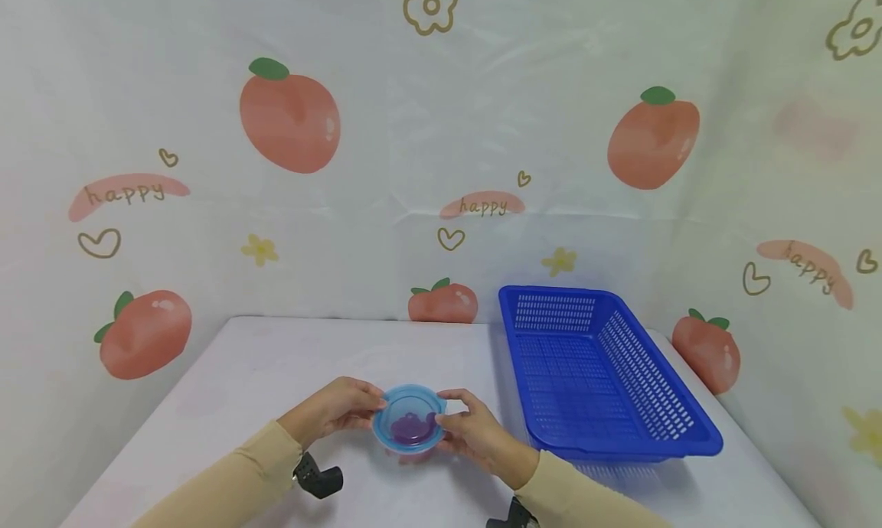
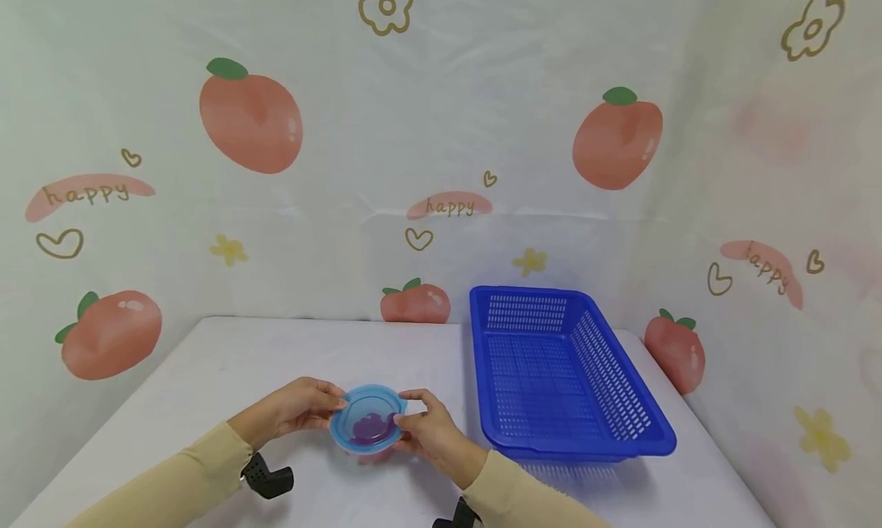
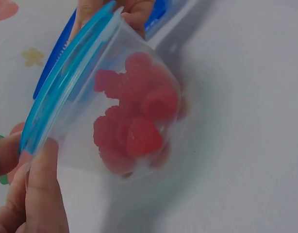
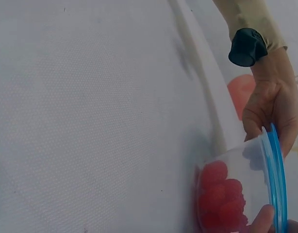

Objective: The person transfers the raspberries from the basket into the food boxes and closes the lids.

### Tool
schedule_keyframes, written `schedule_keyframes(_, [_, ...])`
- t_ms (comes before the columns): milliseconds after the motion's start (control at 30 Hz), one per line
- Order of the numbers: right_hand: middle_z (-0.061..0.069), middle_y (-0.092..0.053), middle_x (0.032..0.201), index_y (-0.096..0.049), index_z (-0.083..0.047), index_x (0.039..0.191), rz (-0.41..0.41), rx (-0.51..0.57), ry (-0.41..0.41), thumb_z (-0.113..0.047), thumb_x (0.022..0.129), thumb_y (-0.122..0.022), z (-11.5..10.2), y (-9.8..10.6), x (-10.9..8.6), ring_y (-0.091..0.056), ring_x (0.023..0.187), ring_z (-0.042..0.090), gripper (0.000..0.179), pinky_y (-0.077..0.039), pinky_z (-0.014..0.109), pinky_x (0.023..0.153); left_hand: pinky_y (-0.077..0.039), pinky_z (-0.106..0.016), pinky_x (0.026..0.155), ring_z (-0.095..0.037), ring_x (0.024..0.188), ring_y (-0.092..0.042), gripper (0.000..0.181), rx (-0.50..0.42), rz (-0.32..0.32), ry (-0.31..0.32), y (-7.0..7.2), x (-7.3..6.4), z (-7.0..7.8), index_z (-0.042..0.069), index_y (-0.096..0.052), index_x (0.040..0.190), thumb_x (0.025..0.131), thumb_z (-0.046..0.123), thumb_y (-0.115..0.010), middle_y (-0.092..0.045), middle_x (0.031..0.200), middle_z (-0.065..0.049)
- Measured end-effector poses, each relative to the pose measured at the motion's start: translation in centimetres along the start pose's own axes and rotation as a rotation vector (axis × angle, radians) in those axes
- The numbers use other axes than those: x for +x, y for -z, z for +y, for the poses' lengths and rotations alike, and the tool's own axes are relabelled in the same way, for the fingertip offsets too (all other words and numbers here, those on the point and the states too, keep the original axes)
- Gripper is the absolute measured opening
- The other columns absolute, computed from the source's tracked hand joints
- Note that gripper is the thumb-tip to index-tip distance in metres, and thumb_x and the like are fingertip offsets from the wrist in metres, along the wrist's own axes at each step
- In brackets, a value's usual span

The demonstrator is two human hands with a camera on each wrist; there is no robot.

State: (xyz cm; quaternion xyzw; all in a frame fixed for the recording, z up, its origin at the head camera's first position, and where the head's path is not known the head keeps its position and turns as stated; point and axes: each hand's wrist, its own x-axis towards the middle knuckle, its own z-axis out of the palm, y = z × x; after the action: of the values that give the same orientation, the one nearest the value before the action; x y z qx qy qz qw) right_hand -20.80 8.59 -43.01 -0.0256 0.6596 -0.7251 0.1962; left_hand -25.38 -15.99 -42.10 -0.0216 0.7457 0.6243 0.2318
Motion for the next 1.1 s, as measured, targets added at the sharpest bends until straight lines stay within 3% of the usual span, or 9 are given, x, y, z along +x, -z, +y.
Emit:
schedule_keyframes(167, [0.014, -0.057, 0.096, -0.037, 0.001, 0.139, 0.001, -0.001, 0.002, -0.002, 0.093, -0.058, -0.1, -0.1, 0.0, -0.063, 0.075, 0.015, 0.052, -0.056, 0.023, 0.066, -0.059, -0.025, 0.070, -0.011, 0.074, -0.065, 0.026, -0.035, -0.114, -0.046, 0.6, -0.4, -0.6, -0.005, -0.061, 0.109, 0.090, 0.012, -0.067, -0.065, 0.087, -0.005])
schedule_keyframes(400, [0.014, -0.058, 0.096, -0.037, 0.001, 0.139, -0.001, -0.018, 0.006, -0.003, 0.092, -0.058, -0.1, 0.0, 0.1, -0.063, 0.076, 0.015, 0.051, -0.057, 0.024, 0.067, -0.059, -0.033, 0.078, -0.016, 0.082, -0.070, 0.036, -0.082, -0.182, -0.011, 1.0, -0.8, -1.0, -0.005, -0.057, 0.121, 0.090, 0.009, -0.068, -0.069, 0.093, -0.006])
schedule_keyframes(667, [0.014, -0.057, 0.098, -0.037, 0.001, 0.140, -0.016, -0.012, 0.009, -0.004, 0.093, -0.058, -0.2, 0.1, 0.1, -0.063, 0.074, 0.012, 0.052, -0.057, 0.022, 0.065, -0.060, -0.029, 0.071, -0.012, 0.072, -0.068, 0.030, -0.101, -0.148, 0.017, 0.8, -0.8, -1.2, -0.001, -0.060, 0.114, 0.087, 0.010, -0.070, -0.068, 0.084, -0.005])
schedule_keyframes(1100, [0.015, -0.055, 0.099, -0.037, 0.000, 0.140, -0.012, -0.022, -0.004, -0.004, 0.093, -0.059, -0.3, 0.1, 0.1, -0.063, 0.075, 0.014, 0.052, -0.057, 0.021, 0.063, -0.059, -0.024, 0.062, -0.009, 0.060, -0.064, 0.020, -0.103, -0.116, -0.006, 0.5, -0.5, -1.3, 0.003, -0.061, 0.103, 0.086, 0.007, -0.070, -0.066, 0.072, -0.002])
